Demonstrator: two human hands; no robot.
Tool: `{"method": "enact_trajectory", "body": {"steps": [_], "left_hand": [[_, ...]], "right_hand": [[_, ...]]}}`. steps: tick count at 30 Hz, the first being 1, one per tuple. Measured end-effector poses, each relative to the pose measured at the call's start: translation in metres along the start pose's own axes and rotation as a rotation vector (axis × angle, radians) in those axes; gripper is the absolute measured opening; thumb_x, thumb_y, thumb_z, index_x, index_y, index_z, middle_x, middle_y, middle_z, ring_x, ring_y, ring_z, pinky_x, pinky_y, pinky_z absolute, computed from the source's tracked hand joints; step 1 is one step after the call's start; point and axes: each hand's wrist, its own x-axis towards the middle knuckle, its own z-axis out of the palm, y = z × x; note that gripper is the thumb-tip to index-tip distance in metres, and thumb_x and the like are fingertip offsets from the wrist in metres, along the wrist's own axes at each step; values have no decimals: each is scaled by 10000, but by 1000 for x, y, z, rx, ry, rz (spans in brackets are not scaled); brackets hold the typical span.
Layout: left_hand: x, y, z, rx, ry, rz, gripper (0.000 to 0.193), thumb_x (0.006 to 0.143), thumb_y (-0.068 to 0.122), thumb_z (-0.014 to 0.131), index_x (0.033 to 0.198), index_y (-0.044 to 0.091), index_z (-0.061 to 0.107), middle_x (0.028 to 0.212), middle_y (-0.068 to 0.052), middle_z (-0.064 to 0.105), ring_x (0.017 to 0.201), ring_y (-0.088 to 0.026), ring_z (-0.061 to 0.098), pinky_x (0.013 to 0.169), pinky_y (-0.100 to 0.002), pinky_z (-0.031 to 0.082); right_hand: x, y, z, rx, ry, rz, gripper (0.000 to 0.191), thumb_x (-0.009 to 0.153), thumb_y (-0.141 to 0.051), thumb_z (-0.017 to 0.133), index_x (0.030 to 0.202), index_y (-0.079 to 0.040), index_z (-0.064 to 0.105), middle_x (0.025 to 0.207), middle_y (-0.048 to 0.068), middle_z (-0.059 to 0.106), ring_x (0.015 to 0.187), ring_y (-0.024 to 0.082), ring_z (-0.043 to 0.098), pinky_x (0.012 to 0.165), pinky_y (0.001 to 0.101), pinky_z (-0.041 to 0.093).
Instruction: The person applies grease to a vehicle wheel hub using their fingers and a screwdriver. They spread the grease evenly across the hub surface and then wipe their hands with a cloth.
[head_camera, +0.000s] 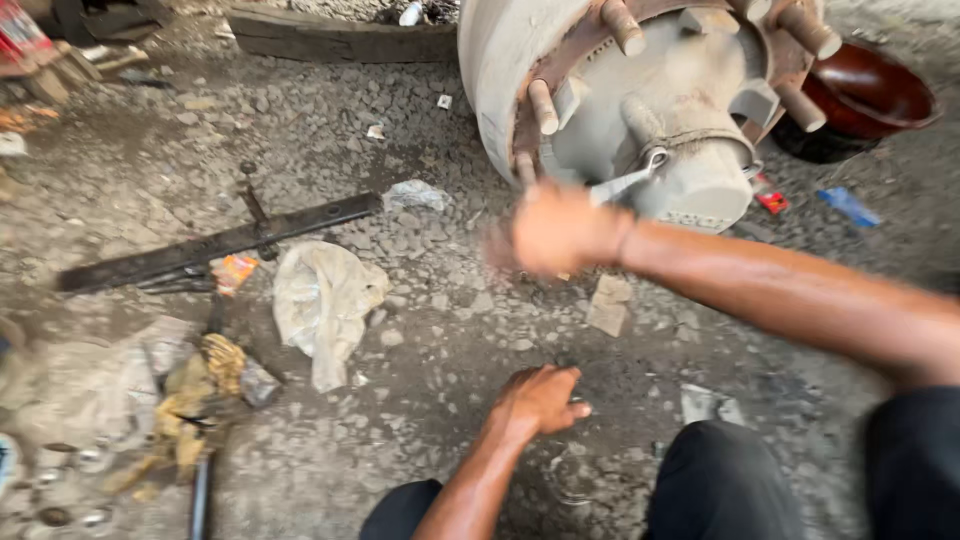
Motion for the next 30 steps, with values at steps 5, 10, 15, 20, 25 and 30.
{"method": "enact_trajectory", "body": {"steps": [5, 10, 15, 20, 25, 30], "left_hand": [[17, -5, 9, -18, 109, 107, 626, 879, 431, 766, 1335, 46, 576, 1373, -241, 584, 1200, -425, 581, 963, -543, 479], [17, 7, 9, 47, -83, -73, 566, 926, 414, 710, 1330, 37, 584, 1248, -213, 671, 1146, -386, 665, 978, -516, 530], [1, 15, -3, -116, -9, -16, 685, 906, 421, 737, 1427, 44, 502, 1189, -233, 689, 1081, -379, 700, 994, -487, 515], [-8, 17, -15, -20, -82, -97, 660, 934, 392, 685, 1464, 52, 483, 1198, -221, 693, 1033, -357, 712, 930, -501, 571], [-9, 22, -18, -47, -192, -176, 684, 971, 398, 615, 1531, 72, 395, 1146, -227, 718, 907, -319, 734, 869, -474, 617], [-3, 20, -14, 1, -145, -110, 656, 953, 402, 652, 1473, 42, 474, 1195, -223, 696, 932, -331, 737, 894, -488, 592]], "right_hand": [[-45, -40, -36, 123, -262, -133, 283, 937, -345, 644, 782, -125, 729, 686, 77, 689, 701, 297, 685, 555, 460, 541], [-90, -30, -56, 50, 556, 533, 225, 752, -406, 679, 796, -201, 598, 728, 33, 560, 677, 255, 608, 556, 432, 465], [-149, 87, -24, 1137, 2204, 442, 385, 1184, -367, 408, 977, -46, 454, 684, 90, 456, 466, 178, 360, 452, 347, 279], [-174, 113, 16, 1322, 2643, 524, 556, 1147, -524, 460, 1010, 13, 503, 663, 68, 394, 490, 171, 360, 387, 374, 283], [-185, 111, 66, 1255, 2763, 506, 633, 977, -587, 490, 1227, -11, 577, 641, 45, 400, 466, 148, 336, 352, 366, 281], [-135, 102, -15, 758, 2355, 901, 539, 1057, -479, 476, 1210, 15, 626, 765, 1, 472, 594, 114, 425, 480, 329, 374]]}}
